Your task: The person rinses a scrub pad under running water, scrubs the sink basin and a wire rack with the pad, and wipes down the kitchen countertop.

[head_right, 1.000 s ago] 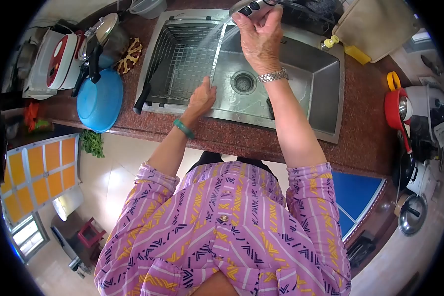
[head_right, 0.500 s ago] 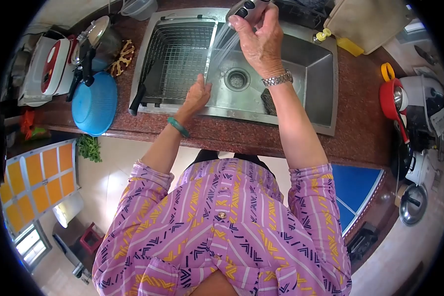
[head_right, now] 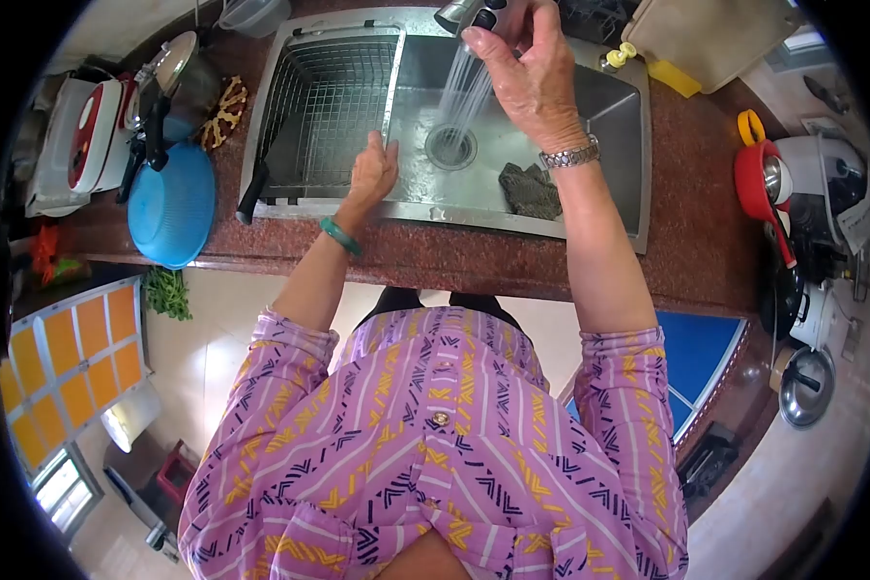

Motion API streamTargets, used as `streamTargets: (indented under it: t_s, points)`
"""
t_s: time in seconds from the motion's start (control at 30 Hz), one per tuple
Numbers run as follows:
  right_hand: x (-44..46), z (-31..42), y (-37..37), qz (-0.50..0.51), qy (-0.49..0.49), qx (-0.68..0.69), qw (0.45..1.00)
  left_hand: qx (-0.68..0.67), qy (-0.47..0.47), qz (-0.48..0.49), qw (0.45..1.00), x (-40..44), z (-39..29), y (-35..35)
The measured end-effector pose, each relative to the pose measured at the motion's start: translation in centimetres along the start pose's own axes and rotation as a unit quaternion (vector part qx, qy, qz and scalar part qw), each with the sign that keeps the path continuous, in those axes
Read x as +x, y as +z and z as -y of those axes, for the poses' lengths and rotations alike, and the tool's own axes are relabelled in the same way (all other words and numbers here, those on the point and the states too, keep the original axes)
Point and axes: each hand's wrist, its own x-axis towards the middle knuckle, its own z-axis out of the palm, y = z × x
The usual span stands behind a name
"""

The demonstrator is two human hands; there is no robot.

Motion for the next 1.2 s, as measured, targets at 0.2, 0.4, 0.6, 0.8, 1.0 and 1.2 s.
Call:
streamTargets:
  t_s: [0.2, 0.4, 0.6, 0.8, 1.0, 1.2]
  points:
    - [0.1, -1.7, -0.2, 0.005, -0.011, 0.023, 1.0, -0.003, -0.006, 0.017, 1.0, -0.2, 0.8, -0.4]
    - [0.3, -2.7, -2.6, 0.02, -0.076, -0.139, 0.987, -0.001, 0.074, -0.06, 0.995, -2.4, 1.9, -2.5]
    - [0.6, -1.2, -3.5, 0.023, -0.054, -0.156, 0.986, 0.033, 0.172, -0.102, 0.979, -5.5, 4.2, -4.4]
    - [1.1, 0.2, -2.7, 0.016, -0.065, -0.144, 0.987, 0.101, 0.146, -0.067, 0.982, -5.2, 3.8, -4.5]
    - [0.9, 0.7, -2.7, 0.008, -0.03, -0.102, 0.994, 0.108, 0.112, -0.066, 0.986, -3.6, 3.0, -4.4]
    - [0.9, 0.6, -1.7, -0.02, -0.014, -0.073, 0.997, 0.122, 0.121, -0.057, 0.984, -4.1, 2.2, -5.3]
